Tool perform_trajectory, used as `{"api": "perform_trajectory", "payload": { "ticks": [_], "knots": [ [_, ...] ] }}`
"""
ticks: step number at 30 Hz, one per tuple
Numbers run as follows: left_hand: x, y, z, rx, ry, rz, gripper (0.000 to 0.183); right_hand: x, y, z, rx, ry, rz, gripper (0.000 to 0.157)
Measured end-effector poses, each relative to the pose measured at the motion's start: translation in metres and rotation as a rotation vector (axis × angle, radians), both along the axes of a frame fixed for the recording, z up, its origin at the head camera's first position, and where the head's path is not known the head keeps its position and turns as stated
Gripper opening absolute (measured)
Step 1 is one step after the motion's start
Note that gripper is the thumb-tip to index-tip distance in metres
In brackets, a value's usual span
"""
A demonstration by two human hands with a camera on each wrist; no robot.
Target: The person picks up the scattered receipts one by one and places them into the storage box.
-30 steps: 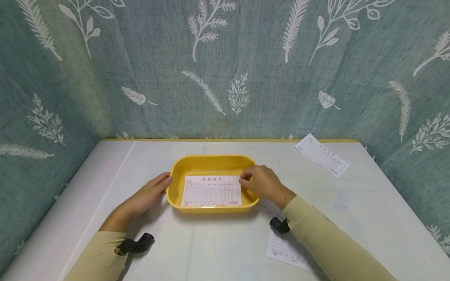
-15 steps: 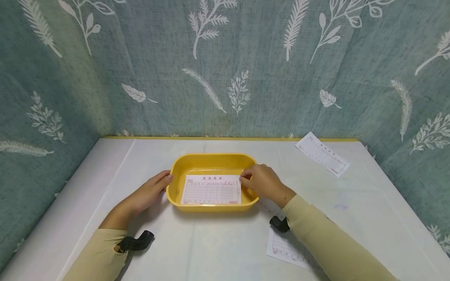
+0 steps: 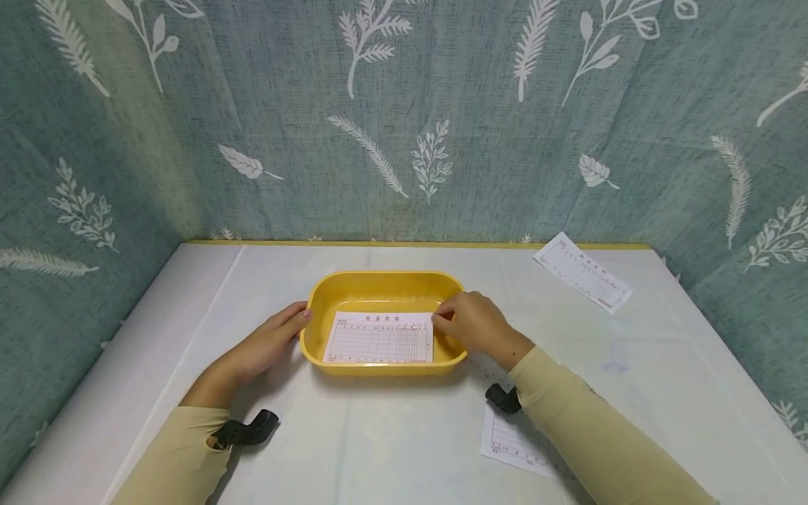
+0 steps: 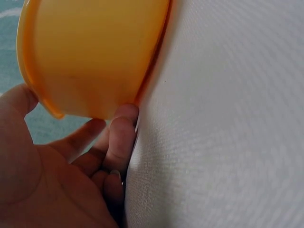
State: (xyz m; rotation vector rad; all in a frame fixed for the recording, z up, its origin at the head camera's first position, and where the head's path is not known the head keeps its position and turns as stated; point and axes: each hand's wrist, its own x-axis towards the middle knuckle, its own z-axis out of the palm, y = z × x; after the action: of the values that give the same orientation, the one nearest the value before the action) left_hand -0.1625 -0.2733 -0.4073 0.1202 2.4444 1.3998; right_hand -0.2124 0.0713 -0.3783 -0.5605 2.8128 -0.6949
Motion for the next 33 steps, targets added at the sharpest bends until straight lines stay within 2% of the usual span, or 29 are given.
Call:
{"api": "perform_trajectory", "payload": {
  "ticks": [14,21,28,33],
  "knots": [
    [-0.0047,0.0000,0.0035,-0.015,0.006,-0.011,0.064,-0.0002,0.0008,0.0040,0.022,0.023,-0.003,0.020],
    [-0.0028,-0.0003,0.0019,-0.020,0.001,-0.012,0.063,0.0030,-0.0014,0.0043,0.037,0.019,-0.010,0.022],
    [-0.0034,0.0003,0.0036,-0.006,-0.003,-0.022,0.065,0.0023,0.0016,0.0032,-0.013,0.026,-0.015,0.022],
    [-0.0027,-0.0007,0.0024,-0.012,-0.011,-0.014,0.066,0.0017,0.0050,0.0006,-0.089,0.035,-0.006,0.023]
  ]
}}
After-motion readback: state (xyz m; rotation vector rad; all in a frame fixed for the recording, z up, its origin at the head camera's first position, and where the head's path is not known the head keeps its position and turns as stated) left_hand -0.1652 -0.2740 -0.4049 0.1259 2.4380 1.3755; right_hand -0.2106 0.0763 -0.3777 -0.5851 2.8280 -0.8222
